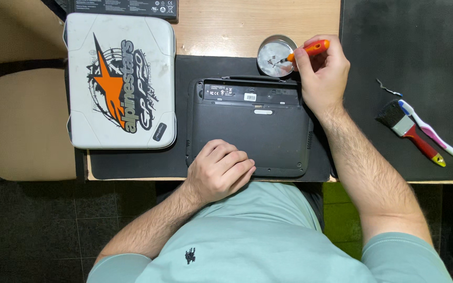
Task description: The person uses a screwdriver to remove screws from the bottom of a laptop. They place the screws into a small metal tin and continue unscrewing various screws around the laptop's base.
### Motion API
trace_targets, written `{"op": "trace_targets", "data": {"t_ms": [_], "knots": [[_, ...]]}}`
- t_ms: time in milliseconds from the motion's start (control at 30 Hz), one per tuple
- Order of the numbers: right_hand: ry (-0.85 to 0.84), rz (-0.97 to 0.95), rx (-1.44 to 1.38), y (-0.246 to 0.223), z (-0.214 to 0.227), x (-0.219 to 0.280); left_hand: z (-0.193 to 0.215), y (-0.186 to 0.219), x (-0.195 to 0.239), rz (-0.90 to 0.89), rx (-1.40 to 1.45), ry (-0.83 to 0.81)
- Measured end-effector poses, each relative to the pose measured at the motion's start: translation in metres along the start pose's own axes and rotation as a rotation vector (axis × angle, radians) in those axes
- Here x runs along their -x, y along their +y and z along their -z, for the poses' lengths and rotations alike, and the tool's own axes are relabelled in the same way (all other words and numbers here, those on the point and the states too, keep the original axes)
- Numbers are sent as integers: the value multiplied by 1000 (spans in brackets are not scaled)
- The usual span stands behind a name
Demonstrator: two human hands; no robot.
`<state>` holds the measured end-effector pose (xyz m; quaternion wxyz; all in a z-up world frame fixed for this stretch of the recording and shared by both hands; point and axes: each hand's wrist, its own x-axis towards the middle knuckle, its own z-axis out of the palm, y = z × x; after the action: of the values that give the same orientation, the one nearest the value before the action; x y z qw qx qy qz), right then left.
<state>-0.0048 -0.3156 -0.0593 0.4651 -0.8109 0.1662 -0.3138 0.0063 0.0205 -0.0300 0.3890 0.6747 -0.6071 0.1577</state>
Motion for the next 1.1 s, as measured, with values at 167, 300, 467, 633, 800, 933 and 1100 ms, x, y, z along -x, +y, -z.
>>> {"op": "trace_targets", "data": {"t_ms": [167,300,467,633,800,933,1100], "knots": [[-11,3,-13,-1,1,0,1,1,-1,-11,-14,-5],[-20,-8,-171,-6,2,-1,1,1,-1,-12,-11,2],[-32,-27,-282,-13,12,8,2,1,1,3,44,55],[-66,-105,-409,-50,16,40,4,2,7,170,157,144],[-55,-175,-736,-73,-8,95,7,-3,3,649,402,277],[-86,-191,-789,-67,-20,118,1,-6,-1,657,426,274],[-128,-147,-733,-61,-23,121,-3,-9,-1,610,365,254]]}}
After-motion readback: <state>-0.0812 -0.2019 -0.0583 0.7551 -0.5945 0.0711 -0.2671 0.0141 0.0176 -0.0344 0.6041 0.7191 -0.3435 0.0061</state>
